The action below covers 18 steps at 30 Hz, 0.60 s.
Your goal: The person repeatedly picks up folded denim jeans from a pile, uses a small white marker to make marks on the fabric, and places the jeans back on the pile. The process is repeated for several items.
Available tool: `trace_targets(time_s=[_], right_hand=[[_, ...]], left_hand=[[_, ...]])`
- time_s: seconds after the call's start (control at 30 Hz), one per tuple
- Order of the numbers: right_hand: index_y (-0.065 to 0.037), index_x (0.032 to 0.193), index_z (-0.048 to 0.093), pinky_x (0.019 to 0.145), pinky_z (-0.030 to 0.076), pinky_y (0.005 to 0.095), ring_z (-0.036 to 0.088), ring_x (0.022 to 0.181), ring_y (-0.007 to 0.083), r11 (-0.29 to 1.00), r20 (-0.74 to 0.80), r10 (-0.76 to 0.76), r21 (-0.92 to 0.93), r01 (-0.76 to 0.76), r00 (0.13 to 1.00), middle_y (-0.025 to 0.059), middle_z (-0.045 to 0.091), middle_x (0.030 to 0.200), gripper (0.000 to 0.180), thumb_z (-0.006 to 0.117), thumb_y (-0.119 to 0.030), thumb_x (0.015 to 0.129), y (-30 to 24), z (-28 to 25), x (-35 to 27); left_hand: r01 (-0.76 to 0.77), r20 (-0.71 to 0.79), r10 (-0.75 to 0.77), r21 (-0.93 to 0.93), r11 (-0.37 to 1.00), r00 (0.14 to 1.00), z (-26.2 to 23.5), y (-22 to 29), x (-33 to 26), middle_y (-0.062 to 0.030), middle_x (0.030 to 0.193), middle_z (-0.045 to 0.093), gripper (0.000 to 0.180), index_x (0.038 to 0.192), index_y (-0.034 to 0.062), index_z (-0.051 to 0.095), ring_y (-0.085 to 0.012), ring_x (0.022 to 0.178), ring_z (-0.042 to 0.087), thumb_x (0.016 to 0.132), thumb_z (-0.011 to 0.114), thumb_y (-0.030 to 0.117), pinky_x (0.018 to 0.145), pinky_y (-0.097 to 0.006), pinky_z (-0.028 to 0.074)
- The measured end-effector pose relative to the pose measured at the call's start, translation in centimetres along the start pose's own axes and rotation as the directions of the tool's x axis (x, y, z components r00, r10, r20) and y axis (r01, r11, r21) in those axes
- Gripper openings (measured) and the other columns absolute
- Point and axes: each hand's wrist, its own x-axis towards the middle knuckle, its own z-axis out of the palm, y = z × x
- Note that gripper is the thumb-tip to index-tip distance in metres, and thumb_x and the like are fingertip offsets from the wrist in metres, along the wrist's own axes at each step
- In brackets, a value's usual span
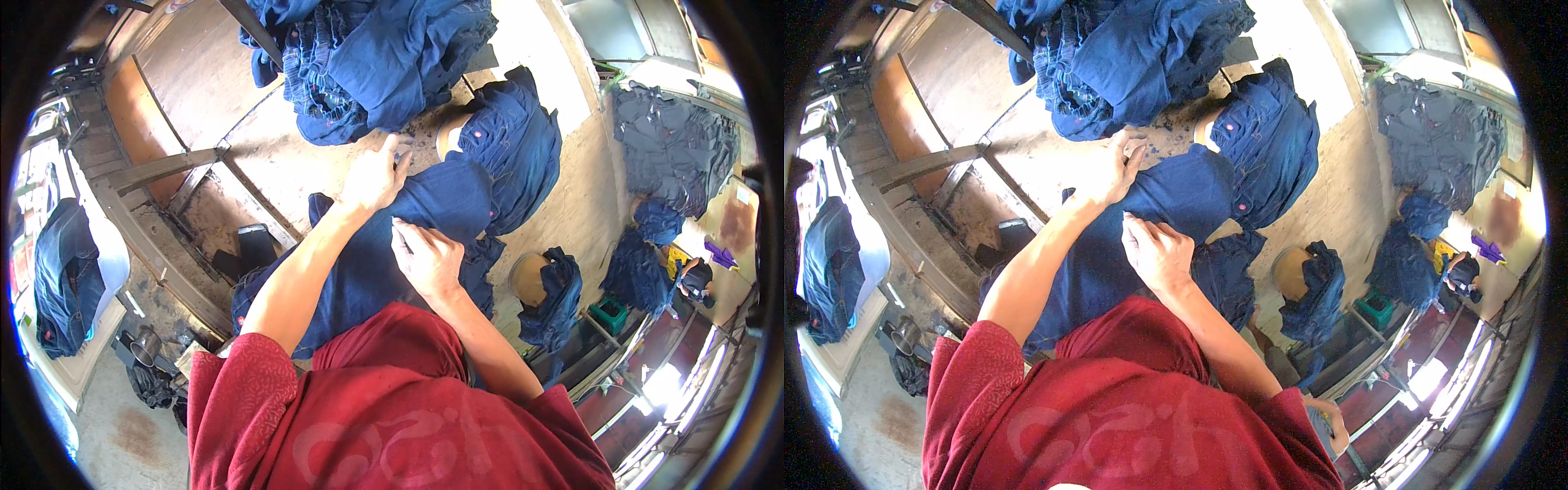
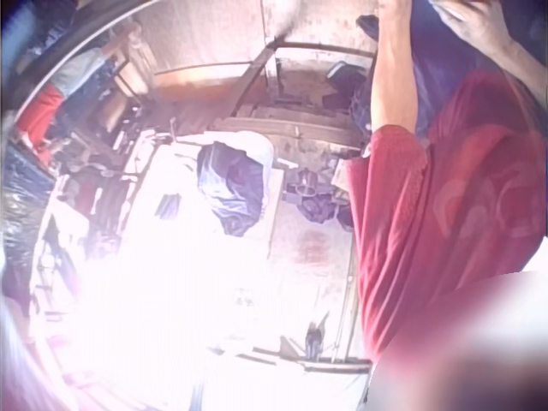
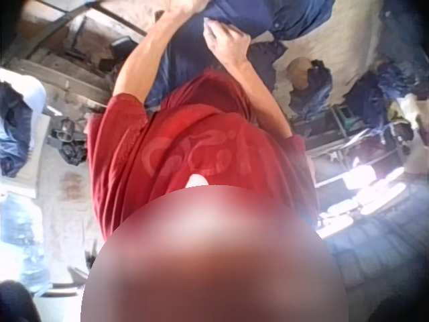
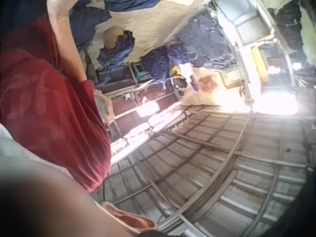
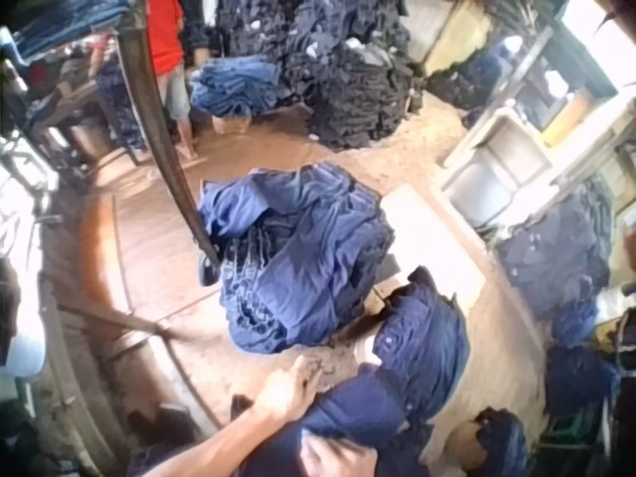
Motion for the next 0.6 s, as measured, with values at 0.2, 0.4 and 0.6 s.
trace_targets(time_s=[0.2,0.4,0.6], right_hand=[[-0.014,0.096,0.075,0.051,0.054,0.0348,0.069,0.056,0.0206,0.997,0.131,0.017,-0.08,-0.006,0.991,0.0015,0.073,0.073,0.005,0.079,-0.016,0.095,-0.9,-1.9,-1.0],[-0.01,0.102,0.077,0.053,0.057,0.0341,0.071,0.059,0.021,0.989,0.042,0.08,0.122,-0.084,0.996,0.0048,0.076,0.079,0.013,0.082,-0.008,0.09,-0.4,-2.8,-1.8],[-0.009,0.095,0.076,0.054,0.055,0.0326,0.069,0.057,0.0199,0.999,0.028,0.0,0.044,-0.001,1.0,0.0037,0.075,0.076,0.008,0.081,-0.005,0.091,0.5,-0.3,0.1]], left_hand=[[-0.017,-0.031,0.017,0.001,1.0,0.999,0.4,-0.2,-0.2,-0.0199,0.084,0.07,0.03,0.122,0.006,0.065,-0.0407,0.074,0.07,0.102,0.075,0.025,0.068,-0.051,0.056],[0.01,-0.024,-0.008,0.082,0.997,1.0,0.8,-0.5,-0.2,-0.0203,0.095,0.072,0.031,0.124,0.0042,0.063,-0.0399,0.078,0.072,0.103,0.074,0.024,0.069,-0.049,0.057],[0.034,0.011,-0.034,0.037,0.999,0.999,0.7,-0.4,-0.1,-0.022,0.103,0.074,0.033,0.13,0.0065,0.063,-0.0397,0.08,0.074,0.104,0.073,0.025,0.07,-0.049,0.058]])
